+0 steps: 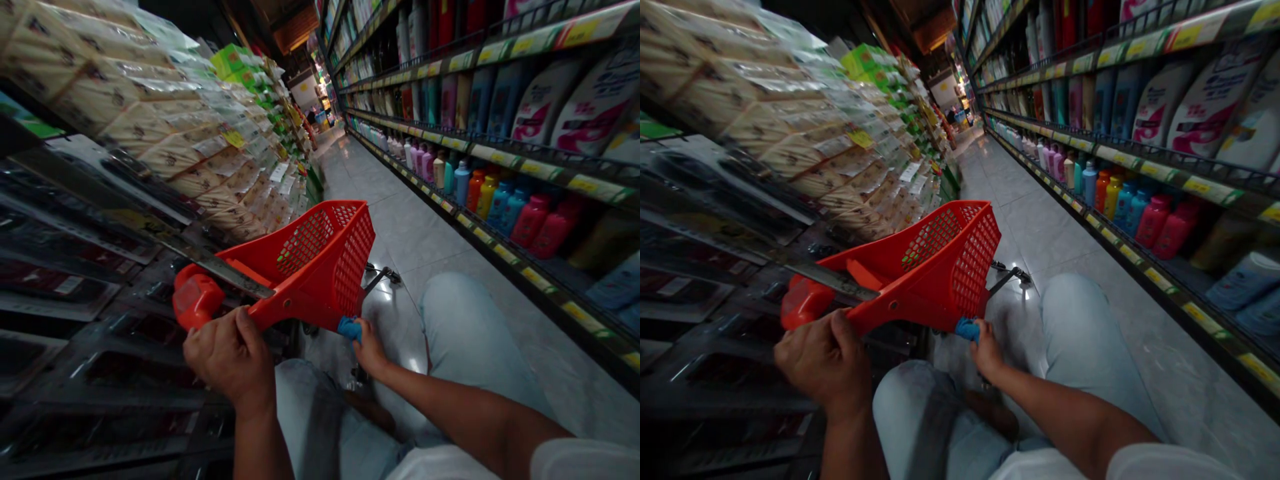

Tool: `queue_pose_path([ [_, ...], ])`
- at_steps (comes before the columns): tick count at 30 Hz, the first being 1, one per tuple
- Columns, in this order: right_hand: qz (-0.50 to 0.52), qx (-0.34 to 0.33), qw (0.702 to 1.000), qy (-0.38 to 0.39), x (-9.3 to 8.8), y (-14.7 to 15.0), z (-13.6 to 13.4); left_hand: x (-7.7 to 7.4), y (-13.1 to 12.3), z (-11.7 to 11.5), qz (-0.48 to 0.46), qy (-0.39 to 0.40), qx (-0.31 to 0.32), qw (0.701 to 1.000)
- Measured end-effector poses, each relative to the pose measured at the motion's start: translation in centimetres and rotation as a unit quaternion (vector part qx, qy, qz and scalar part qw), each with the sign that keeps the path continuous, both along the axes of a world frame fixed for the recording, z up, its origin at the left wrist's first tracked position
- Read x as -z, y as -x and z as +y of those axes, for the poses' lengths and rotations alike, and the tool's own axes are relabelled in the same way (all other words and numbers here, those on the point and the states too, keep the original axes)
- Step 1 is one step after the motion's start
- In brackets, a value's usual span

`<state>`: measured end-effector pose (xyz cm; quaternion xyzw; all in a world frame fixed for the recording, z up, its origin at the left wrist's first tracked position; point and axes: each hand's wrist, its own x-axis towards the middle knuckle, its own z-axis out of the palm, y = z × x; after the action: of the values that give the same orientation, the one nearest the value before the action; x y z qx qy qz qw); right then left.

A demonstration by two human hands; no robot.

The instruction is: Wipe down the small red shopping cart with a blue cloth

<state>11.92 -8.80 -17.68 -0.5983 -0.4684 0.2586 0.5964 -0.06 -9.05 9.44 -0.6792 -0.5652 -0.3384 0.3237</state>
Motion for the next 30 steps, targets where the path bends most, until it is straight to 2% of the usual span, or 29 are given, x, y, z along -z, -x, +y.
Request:
queue_pose_path([
  [1, 0.019, 0.027, 0.999, 0.019, 0.7, -0.1, 0.5, 0.1, -0.1, 0.0, 0.004, 0.000, -0.003, 1.000],
  [2, 0.028, 0.043, 0.998, 0.027, 0.6, -0.1, 1.0, 0.2, -0.2, 0.0, 0.009, 0.001, -0.003, 1.000],
  [3, 0.032, 0.050, 0.998, 0.028, -0.4, 0.0, 1.5, 0.3, -0.4, 0.0, 0.013, -0.001, -0.001, 1.000],
  [4, 0.036, 0.050, 0.998, 0.020, -2.1, 0.0, 2.0, 0.4, -0.7, 0.0, 0.016, -0.002, 0.002, 1.000],
  [6, 0.035, 0.035, 0.999, -0.014, -6.9, 0.0, 2.5, 0.7, -1.4, -0.1, 0.020, -0.004, 0.003, 1.000],
  [9, 0.000, -0.037, 0.989, -0.144, -14.3, -1.0, 2.1, 1.0, -2.5, -0.8, 0.016, -0.001, 0.003, 1.000],
  [11, -0.028, -0.058, 0.980, -0.186, -17.0, -2.1, 1.7, 1.0, -2.7, -1.4, 0.013, 0.002, 0.040, 0.999],
  [12, -0.042, -0.060, 0.979, -0.189, -17.5, -2.7, 1.7, 1.0, -2.5, -1.7, 0.010, 0.003, 0.071, 0.997],
  [14, -0.058, -0.050, 0.984, -0.162, -17.2, -4.0, 2.0, 1.0, -1.5, -2.0, 0.005, -0.003, 0.125, 0.992],
  [16, -0.058, -0.031, 0.991, -0.114, -16.6, -4.9, 2.6, 1.1, -0.3, -1.9, -0.001, -0.002, 0.139, 0.990],
  [18, -0.058, -0.020, 0.994, -0.085, -16.9, -5.2, 2.7, 1.3, 0.6, -1.5, -0.004, 0.007, 0.135, 0.991],
  [20, -0.077, -0.025, 0.992, -0.098, -18.5, -5.1, 1.7, 1.6, 0.7, -1.0, -0.008, 0.005, 0.146, 0.989],
  [24, -0.146, -0.065, 0.965, -0.207, -22.2, -4.5, -1.8, 2.0, -0.3, -0.8, -0.013, -0.019, 0.170, 0.985],
  [27, -0.167, -0.072, 0.950, -0.253, -22.8, -5.3, -2.5, 1.9, -0.7, -1.2, 0.005, -0.006, 0.190, 0.982],
  [30, -0.136, -0.050, 0.970, -0.194, -22.6, -6.7, -1.7, 1.7, -0.8, -1.6, 0.024, 0.017, 0.207, 0.978],
])
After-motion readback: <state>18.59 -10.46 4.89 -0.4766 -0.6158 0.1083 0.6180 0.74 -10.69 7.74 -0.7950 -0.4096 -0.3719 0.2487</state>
